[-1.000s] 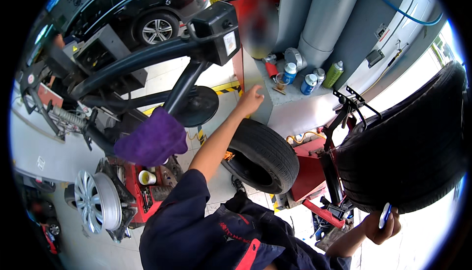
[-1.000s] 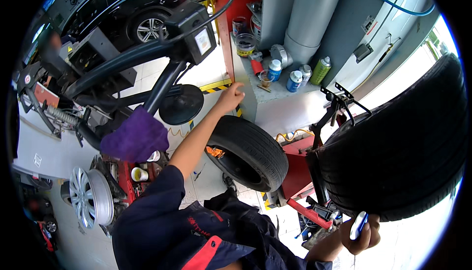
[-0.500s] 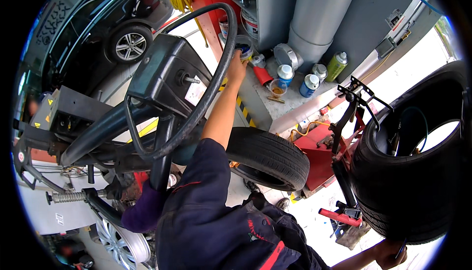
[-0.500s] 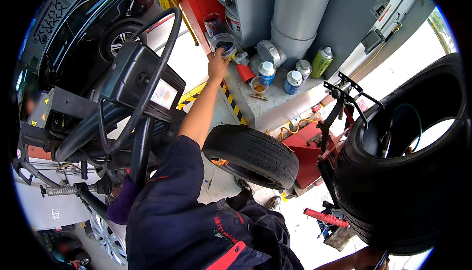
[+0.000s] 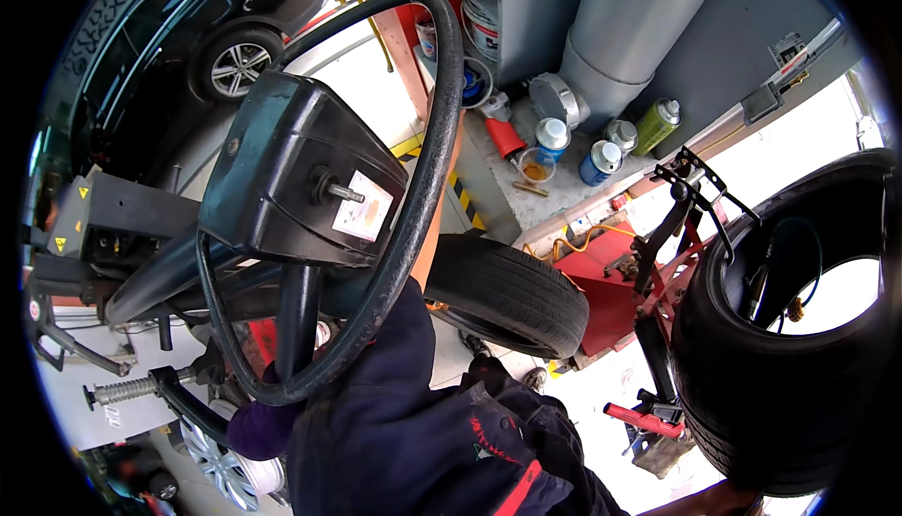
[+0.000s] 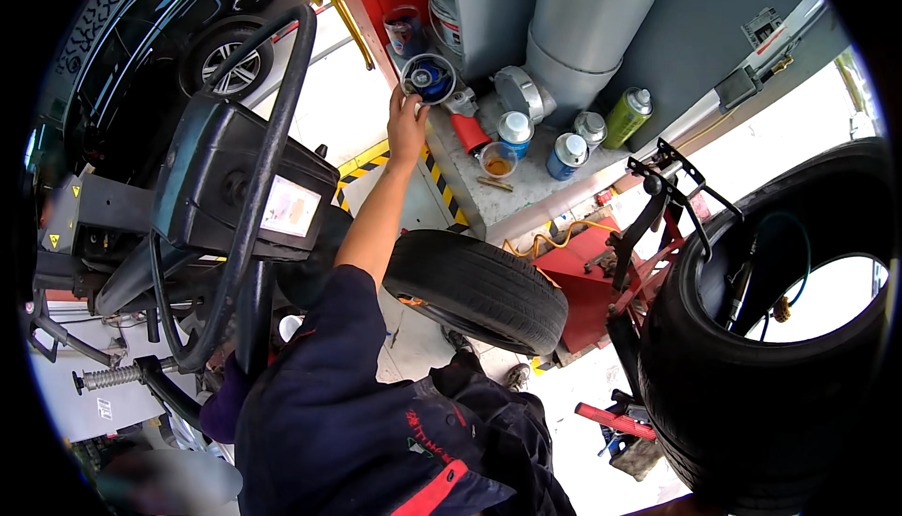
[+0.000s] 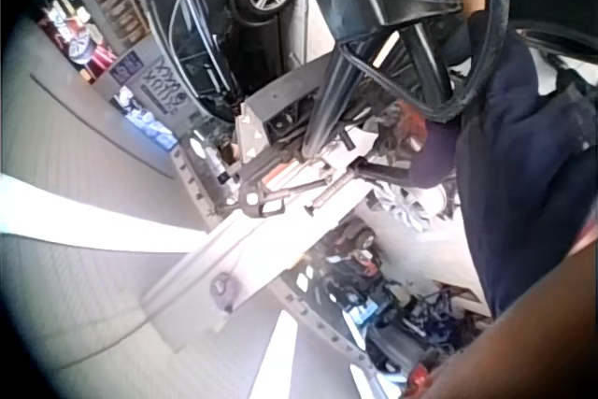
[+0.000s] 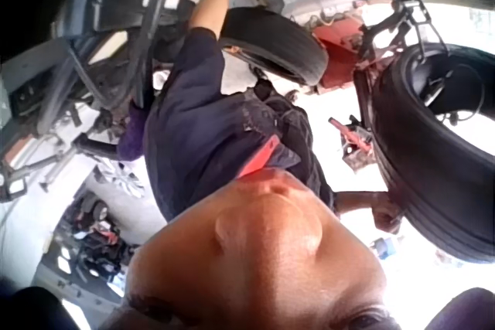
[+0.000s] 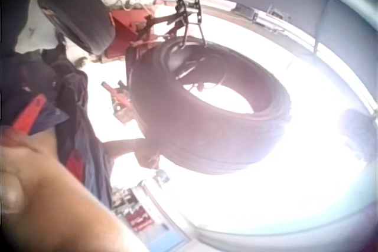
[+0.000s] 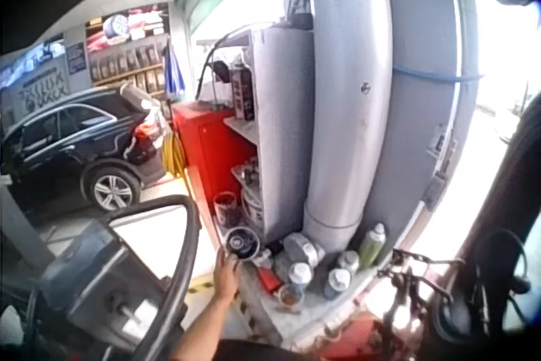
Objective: The person works on a tire mounted on a tire changer, handling a small blue valve cap and a silver spray can. They manipulate the tire valve area, apply spray, and adjust the tire on the machine while another person works nearby on a separate wheel.
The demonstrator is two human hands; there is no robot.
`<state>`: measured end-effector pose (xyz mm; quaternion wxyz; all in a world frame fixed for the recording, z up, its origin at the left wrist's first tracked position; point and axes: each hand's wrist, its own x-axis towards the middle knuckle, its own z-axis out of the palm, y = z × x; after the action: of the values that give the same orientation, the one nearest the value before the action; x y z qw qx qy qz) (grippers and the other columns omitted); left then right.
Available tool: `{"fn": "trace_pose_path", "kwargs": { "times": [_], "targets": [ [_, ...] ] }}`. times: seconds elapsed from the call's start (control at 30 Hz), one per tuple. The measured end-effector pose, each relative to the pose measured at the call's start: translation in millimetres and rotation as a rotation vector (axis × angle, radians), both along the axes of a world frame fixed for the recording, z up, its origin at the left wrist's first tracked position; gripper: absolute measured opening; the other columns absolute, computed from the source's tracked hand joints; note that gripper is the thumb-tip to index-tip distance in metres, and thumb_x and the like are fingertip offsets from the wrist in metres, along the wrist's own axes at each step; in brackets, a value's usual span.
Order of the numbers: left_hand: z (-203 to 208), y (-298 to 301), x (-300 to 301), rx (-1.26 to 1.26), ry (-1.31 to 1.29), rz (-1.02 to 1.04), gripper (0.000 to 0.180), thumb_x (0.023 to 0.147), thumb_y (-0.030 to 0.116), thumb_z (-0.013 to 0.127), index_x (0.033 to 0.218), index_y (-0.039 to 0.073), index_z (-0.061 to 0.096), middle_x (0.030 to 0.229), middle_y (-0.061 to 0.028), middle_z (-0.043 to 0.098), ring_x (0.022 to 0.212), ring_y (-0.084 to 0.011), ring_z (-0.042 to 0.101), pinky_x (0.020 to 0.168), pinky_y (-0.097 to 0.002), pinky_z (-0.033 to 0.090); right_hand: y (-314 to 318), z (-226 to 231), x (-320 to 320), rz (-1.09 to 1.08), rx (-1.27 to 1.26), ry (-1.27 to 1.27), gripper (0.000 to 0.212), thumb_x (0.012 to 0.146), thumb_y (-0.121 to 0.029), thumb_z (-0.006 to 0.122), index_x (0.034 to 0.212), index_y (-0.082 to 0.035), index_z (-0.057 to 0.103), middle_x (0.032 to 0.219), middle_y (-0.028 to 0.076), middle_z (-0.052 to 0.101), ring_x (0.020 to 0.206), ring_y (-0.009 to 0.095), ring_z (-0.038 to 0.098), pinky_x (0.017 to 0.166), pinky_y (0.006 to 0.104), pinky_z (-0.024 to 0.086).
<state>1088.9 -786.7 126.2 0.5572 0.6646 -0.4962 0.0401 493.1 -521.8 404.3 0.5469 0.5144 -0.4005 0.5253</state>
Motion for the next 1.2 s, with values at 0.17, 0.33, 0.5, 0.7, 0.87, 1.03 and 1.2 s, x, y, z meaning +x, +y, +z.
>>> {"fn": "trace_pose_path", "kwargs": {
  "times": [0.17, 0.33, 0.5, 0.7, 0.87, 1.03, 1.2],
  "targets": [
    [6.4, -3.7, 5.4, 0.189, -0.205, 0.124, 0.022, 0.084, 0.01, 0.066, 0.105, 0.005, 0.059, 0.136, -0.0204, 0.042, 0.118, -0.036, 0.05, 0.091, -0.0383, 0.047, -4.7, 0.3, 7.0, -0.066, -0.004, -0.012, 0.034, 0.084, -0.03, 0.071, 0.069, -0.006, 0.051, 0.064, 0.002, 0.046, 0.058, 0.013, 0.04, 0.055, 0.0288, 0.034],
    [3.7, -7.7, 16.3, 0.073, -0.158, 0.168, 0.028, 0.083, 0.008, 0.066, 0.109, 0.004, 0.057, 0.134, -0.0206, 0.044, 0.118, -0.0347, 0.051, 0.092, -0.0382, 0.046, -2.3, 2.2, 8.4, -0.062, -0.014, -0.008, 0.034, 0.083, -0.03, 0.071, 0.07, -0.005, 0.051, 0.064, 0.002, 0.046, 0.058, 0.014, 0.04, 0.055, 0.0289, 0.034],
    [-9.1, -25.8, 12.7, -0.019, 0.341, -0.059, 0.059, 0.081, -0.002, 0.063, 0.135, 0.007, 0.04, 0.133, -0.0164, 0.05, 0.118, -0.0261, 0.054, 0.09, -0.0322, 0.048, -3.9, 4.7, 5.6, 0.009, -0.03, 0.006, 0.032, 0.083, -0.028, 0.072, 0.072, -0.005, 0.053, 0.065, 0.003, 0.049, 0.059, 0.014, 0.043, 0.055, 0.0285, 0.037],
    [-38.3, 16.8, 22.8, 0.469, 0.227, -0.138, 0.034, 0.088, 0.007, 0.059, 0.12, -0.003, 0.054, 0.099, -0.0128, 0.064, 0.09, -0.0182, 0.064, 0.076, -0.0271, 0.05, -1.0, -6.9, -12.1, -0.012, 0.008, 0.032, 0.028, 0.079, -0.022, 0.074, 0.075, -0.002, 0.055, 0.067, 0.007, 0.053, 0.059, 0.017, 0.049, 0.054, 0.0289, 0.041],
    [-119.8, 108.0, -24.9, 0.058, 0.545, 0.275, 0.009, 0.091, 0.005, 0.056, 0.09, -0.003, 0.06, 0.086, -0.0104, 0.064, 0.082, -0.0165, 0.06, 0.076, -0.0288, 0.047, 11.5, -10.0, -22.2, -0.021, 0.018, 0.05, 0.026, 0.076, -0.016, 0.077, 0.079, 0.001, 0.057, 0.068, 0.009, 0.057, 0.059, 0.02, 0.054, 0.054, 0.0293, 0.045],
    [-118.2, 240.2, -163.1, 0.295, 0.478, 0.006, 0.009, 0.09, 0.003, 0.053, 0.089, -0.001, 0.061, 0.081, -0.0119, 0.065, 0.073, -0.0196, 0.063, 0.066, -0.029, 0.048, 29.4, -15.5, -29.5, 0.008, 0.034, 0.079, 0.026, 0.073, -0.011, 0.079, 0.082, 0.004, 0.059, 0.069, 0.012, 0.061, 0.06, 0.023, 0.059, 0.053, 0.0297, 0.049],
    [-133.4, 364.9, -264.4, 0.607, 0.707, -0.282, 0.012, 0.09, 0.004, 0.052, 0.094, 0.002, 0.063, 0.081, -0.0078, 0.066, 0.069, -0.0148, 0.063, 0.064, -0.0275, 0.049, 20.7, -13.5, -22.6, 0.068, 0.063, 0.086, 0.021, 0.079, -0.005, 0.072, 0.087, 0.004, 0.055, 0.065, 0.013, 0.056, 0.053, 0.022, 0.056, 0.045, 0.0294, 0.047]
  ]
}}
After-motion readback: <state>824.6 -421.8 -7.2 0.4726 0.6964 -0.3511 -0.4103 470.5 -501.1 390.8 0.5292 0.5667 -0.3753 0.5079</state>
